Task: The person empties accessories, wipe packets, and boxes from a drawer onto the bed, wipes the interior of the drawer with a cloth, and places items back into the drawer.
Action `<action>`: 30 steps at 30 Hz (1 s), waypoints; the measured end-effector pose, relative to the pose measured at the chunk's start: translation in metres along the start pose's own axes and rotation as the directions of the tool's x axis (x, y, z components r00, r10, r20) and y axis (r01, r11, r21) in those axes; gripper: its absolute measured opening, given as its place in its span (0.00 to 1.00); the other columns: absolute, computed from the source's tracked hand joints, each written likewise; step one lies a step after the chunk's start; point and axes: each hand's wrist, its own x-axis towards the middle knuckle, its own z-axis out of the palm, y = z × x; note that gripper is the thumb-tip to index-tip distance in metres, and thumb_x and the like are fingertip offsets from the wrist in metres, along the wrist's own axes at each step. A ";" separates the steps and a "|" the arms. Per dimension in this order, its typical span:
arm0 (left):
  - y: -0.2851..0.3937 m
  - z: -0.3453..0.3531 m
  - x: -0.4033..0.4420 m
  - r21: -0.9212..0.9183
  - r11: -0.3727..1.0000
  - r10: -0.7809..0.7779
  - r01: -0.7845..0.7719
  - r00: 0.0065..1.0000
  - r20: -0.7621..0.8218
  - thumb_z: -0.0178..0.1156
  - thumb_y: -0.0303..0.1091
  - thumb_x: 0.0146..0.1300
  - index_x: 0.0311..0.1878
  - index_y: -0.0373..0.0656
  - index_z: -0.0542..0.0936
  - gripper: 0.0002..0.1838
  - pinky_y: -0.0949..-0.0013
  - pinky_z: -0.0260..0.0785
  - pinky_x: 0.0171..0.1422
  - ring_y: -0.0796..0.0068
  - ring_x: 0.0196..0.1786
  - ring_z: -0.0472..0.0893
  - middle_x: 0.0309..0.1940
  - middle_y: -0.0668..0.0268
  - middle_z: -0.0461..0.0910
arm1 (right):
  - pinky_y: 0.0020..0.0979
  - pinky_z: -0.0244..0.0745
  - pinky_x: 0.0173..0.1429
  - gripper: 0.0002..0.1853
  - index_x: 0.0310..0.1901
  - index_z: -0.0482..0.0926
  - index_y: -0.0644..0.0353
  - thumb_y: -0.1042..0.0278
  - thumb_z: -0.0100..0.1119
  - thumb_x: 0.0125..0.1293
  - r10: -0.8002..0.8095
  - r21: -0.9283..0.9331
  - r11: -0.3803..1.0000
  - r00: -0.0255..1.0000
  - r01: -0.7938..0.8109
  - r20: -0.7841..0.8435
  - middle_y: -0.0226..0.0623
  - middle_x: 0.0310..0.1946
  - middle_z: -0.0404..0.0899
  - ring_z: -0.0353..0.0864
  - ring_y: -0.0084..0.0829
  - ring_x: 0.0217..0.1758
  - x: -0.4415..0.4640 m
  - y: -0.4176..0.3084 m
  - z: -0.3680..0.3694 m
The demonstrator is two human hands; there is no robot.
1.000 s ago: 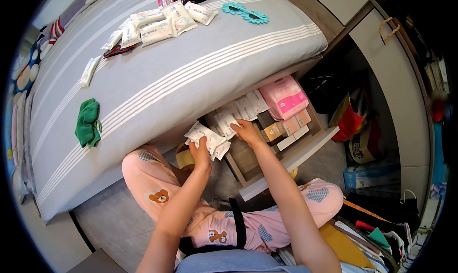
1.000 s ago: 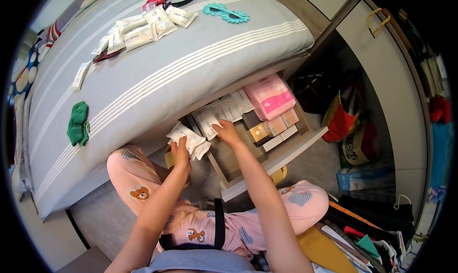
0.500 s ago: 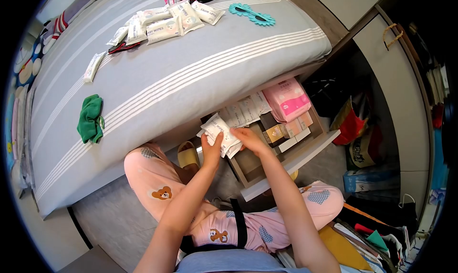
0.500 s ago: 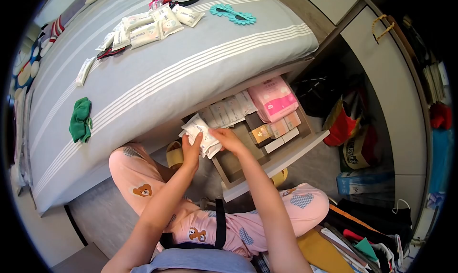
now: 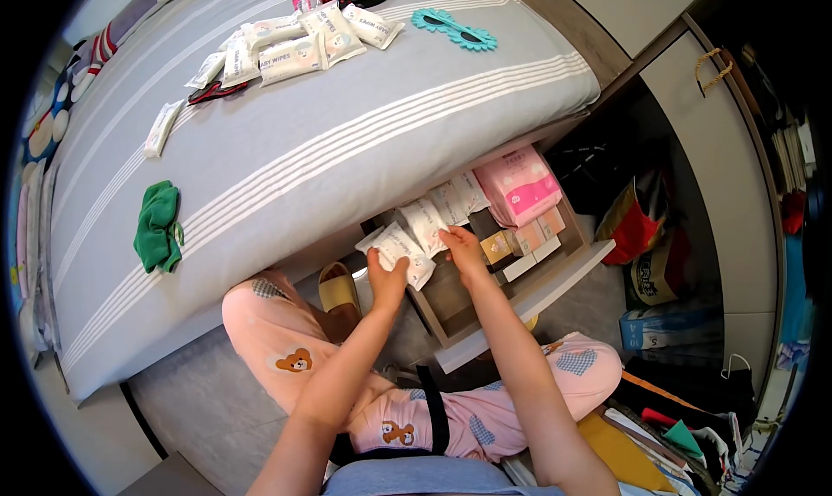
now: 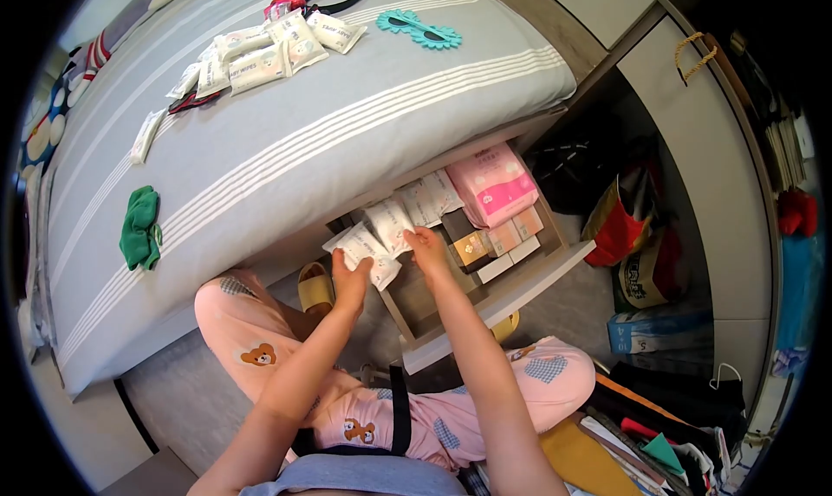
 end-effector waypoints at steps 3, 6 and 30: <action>0.001 -0.010 0.002 -0.176 0.982 -0.084 0.069 0.993 -0.081 0.56 0.20 0.50 0.50 0.39 0.65 0.22 0.71 0.67 0.48 0.72 0.43 0.75 0.42 0.62 0.75 | 0.18 0.64 0.24 0.14 0.44 0.76 0.64 0.64 0.60 0.60 0.012 -0.024 1.000 0.990 -0.015 -0.140 0.27 0.29 0.76 0.72 0.16 0.27 0.029 0.009 -0.010; -0.006 -0.016 0.002 -0.252 0.964 -0.111 0.090 0.991 -0.071 0.55 0.20 0.50 0.50 0.39 0.66 0.21 0.71 0.67 0.48 0.72 0.43 0.75 0.41 0.63 0.75 | 0.20 0.70 0.26 0.13 0.43 0.76 0.66 0.67 0.59 0.60 0.024 -0.039 0.999 0.987 -0.031 -0.159 0.30 0.28 0.76 0.75 0.18 0.27 0.054 0.018 -0.003; -0.019 0.000 -0.001 -0.206 0.978 0.076 -0.039 0.982 0.172 0.55 0.21 0.58 0.54 0.43 0.67 0.20 0.77 0.67 0.45 0.76 0.43 0.74 0.46 0.64 0.71 | 0.23 0.74 0.30 0.17 0.53 0.70 0.62 0.68 0.55 0.63 0.199 0.096 0.966 0.930 -0.238 0.308 0.33 0.35 0.78 0.77 0.22 0.32 -0.012 -0.009 -0.023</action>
